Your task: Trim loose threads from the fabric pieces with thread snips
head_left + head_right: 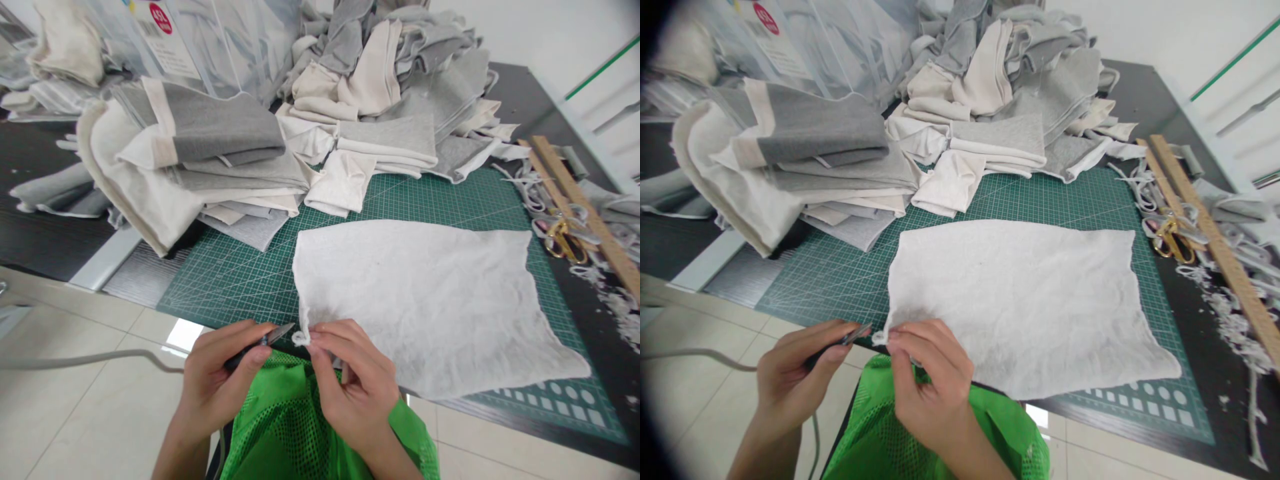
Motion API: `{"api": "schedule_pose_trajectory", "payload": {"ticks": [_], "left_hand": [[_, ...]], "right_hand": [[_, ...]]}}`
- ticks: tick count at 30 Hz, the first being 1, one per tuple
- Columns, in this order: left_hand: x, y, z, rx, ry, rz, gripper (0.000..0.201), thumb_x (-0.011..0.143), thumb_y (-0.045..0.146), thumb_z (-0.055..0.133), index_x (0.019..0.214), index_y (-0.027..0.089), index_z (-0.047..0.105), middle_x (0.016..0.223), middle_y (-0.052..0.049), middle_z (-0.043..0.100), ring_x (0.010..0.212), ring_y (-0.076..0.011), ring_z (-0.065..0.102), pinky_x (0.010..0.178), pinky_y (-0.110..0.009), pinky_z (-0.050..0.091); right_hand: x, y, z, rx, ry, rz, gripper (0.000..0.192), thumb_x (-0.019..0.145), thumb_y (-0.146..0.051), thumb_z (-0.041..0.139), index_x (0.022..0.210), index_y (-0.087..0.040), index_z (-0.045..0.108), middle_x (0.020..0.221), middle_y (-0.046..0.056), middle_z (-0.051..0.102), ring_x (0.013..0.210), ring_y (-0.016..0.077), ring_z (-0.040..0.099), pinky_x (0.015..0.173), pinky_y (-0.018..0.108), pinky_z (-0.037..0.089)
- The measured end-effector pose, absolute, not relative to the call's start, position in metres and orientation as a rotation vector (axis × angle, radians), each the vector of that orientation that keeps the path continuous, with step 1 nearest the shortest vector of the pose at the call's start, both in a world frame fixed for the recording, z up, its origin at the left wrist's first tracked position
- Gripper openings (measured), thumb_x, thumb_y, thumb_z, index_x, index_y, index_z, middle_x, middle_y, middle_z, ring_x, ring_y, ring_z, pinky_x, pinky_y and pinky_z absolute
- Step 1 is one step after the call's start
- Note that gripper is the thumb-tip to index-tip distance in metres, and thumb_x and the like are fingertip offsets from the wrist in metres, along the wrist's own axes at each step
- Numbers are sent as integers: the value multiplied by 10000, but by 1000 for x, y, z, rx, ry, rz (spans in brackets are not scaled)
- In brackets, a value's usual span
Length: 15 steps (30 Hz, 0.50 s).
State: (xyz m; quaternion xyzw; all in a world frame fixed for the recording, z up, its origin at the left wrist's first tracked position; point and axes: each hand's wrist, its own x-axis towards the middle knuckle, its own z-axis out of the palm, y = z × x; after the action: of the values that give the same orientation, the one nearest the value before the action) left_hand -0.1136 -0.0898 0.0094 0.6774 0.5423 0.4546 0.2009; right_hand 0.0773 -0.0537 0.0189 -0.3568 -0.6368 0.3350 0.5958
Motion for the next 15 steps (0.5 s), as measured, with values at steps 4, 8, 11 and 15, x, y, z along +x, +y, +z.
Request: {"api": "schedule_pose_trajectory", "payload": {"ticks": [4, 8, 11, 15], "left_hand": [[-114, -90, 9, 1782, 1628, 1323, 224, 882, 154, 665, 1060, 255, 756, 868, 3, 777, 691, -135, 715, 549, -211, 535], [-110, -87, 19, 1721, 1671, 1386, 219, 876, 176, 689, 1059, 267, 769, 912, 6, 792, 705, -129, 713, 589, -217, 563], [-103, -78, 35, 1669, 1675, 1478, 201, 892, 207, 695, 1066, 274, 771, 956, -4, 799, 723, -134, 715, 576, -230, 565], [-80, -53, 73, 1821, 1608, 1493, 157, 911, 260, 697, 1049, 287, 767, 962, 16, 799, 745, -121, 722, 643, -238, 588]], "right_hand": [[77, -54, 20, -835, -1474, 791, 365, 814, 68, 625, 1035, -198, 740, 902, 51, 764, 812, 175, 723, 697, 333, 619], [76, -56, 19, -828, -1469, 796, 366, 817, 65, 624, 1041, -200, 738, 907, 52, 762, 822, 176, 720, 704, 333, 615], [76, -55, 20, -832, -1490, 793, 339, 829, 53, 619, 1022, -201, 734, 909, 50, 766, 826, 173, 718, 716, 322, 611], [77, -54, 22, -858, -1523, 777, 239, 863, 2, 606, 962, -179, 726, 889, 56, 768, 830, 162, 719, 754, 299, 615]]}}
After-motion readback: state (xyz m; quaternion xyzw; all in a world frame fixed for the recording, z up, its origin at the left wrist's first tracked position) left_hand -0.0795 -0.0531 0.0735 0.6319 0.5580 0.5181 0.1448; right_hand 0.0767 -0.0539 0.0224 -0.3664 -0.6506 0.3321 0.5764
